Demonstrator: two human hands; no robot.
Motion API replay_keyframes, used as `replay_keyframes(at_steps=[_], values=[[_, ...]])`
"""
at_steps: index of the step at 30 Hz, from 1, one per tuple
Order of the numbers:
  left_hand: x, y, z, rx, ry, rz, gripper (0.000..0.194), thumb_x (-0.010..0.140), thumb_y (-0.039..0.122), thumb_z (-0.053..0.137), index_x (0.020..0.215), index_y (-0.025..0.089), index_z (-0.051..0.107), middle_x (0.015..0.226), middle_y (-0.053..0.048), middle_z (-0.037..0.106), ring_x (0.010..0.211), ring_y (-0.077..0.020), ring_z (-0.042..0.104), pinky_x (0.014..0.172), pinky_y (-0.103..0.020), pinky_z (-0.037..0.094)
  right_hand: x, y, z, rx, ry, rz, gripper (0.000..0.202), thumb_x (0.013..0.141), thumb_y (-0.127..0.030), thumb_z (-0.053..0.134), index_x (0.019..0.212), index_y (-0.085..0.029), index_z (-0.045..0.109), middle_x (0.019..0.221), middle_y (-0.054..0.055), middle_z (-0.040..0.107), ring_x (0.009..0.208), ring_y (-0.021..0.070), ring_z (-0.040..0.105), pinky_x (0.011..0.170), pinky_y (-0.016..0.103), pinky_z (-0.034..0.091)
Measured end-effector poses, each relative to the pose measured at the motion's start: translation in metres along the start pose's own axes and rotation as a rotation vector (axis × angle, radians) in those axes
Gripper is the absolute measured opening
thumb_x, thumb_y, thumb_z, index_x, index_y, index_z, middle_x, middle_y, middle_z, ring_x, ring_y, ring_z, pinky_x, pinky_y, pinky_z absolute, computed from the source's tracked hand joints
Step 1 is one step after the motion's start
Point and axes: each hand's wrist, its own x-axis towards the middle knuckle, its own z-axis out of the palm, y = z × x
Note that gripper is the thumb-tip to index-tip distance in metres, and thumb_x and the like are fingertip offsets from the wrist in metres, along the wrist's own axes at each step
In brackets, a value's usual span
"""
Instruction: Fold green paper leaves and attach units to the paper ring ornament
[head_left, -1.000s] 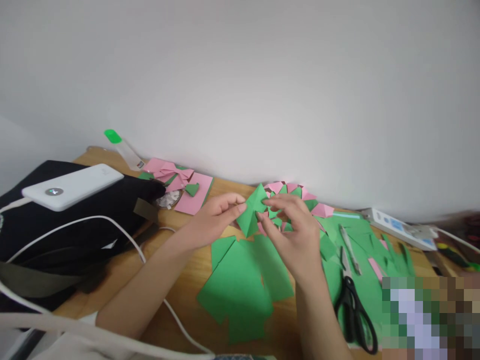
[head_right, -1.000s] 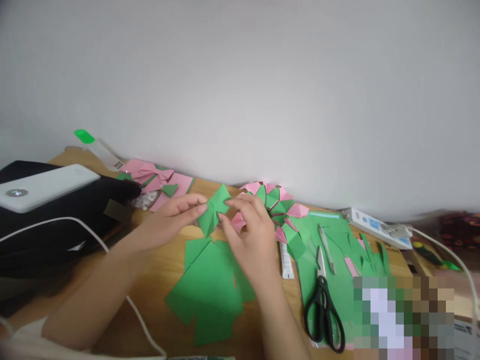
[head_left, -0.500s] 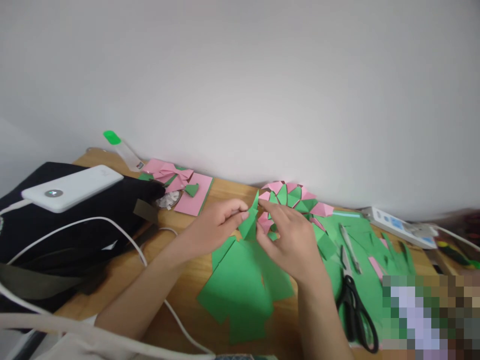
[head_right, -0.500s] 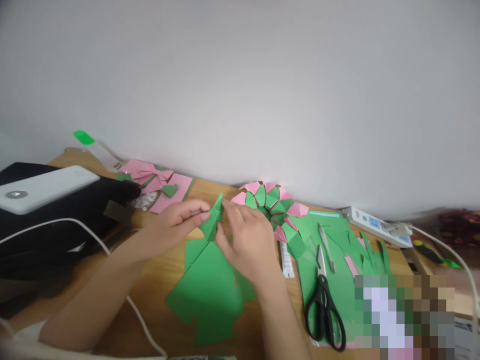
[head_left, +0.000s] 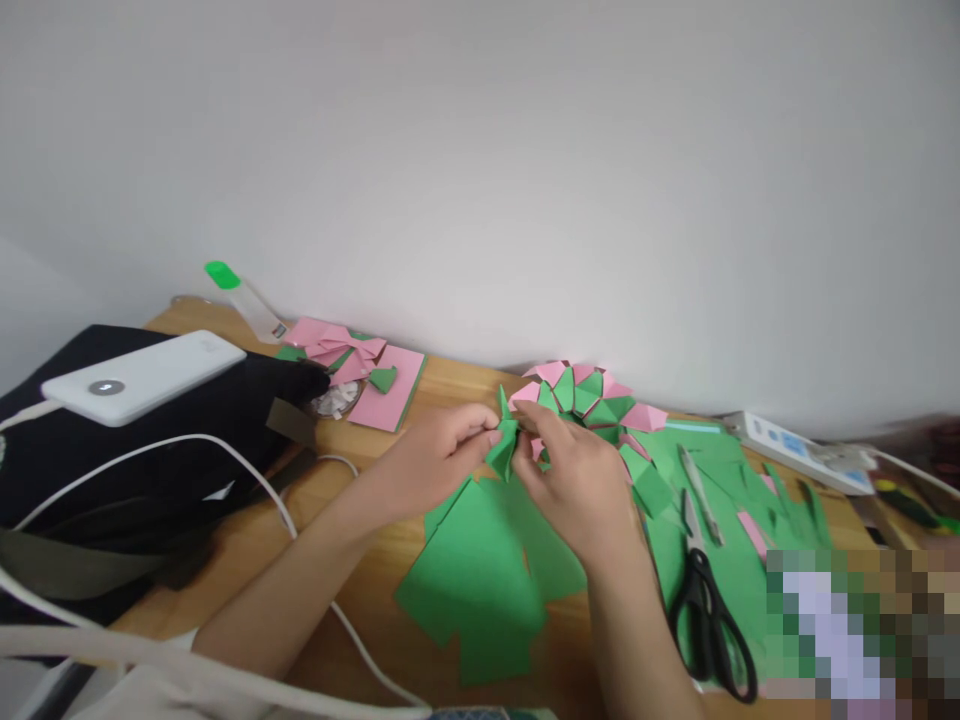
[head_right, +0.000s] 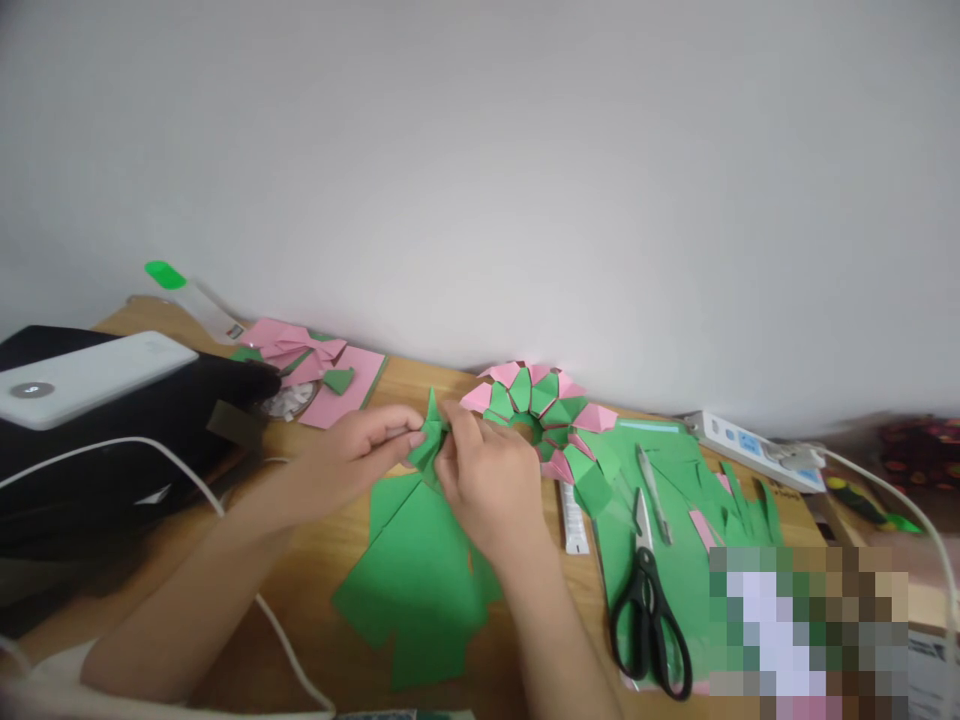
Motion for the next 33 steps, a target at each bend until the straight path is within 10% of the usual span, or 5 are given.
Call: replay_keyframes(at_steps=[11,33], values=[[0.002,0.000,-0.001,-0.183,0.065,-0.073,0.023,0.090,0.034,0.048,0.072,0.019,0.051,0.066,0.003,0.045,0.067,-0.0148,0.053,0.062,-0.026,0.048,-0.002,0.003,0.000,0.274,0.130,0.324,0.024,0.081,-0.019,0.055,0.102,-0.022,0.066,0.075,0.001,0.076,0.059,0.0176,0.071,0.056,0.029,0.052],[0.004,-0.003,-0.004,-0.437,-0.079,-0.058,0.012,0.085,0.026,0.058,0.078,0.016,0.058,0.067,0.003,0.058,0.062,-0.0113,0.059,0.054,-0.020,0.049,0.006,0.003,-0.011,1.236,-0.140,0.522,0.038,0.080,-0.037,0.071,0.114,-0.023,0.060,0.064,-0.006,0.057,0.057,0.0114,0.061,0.057,0.026,0.053]])
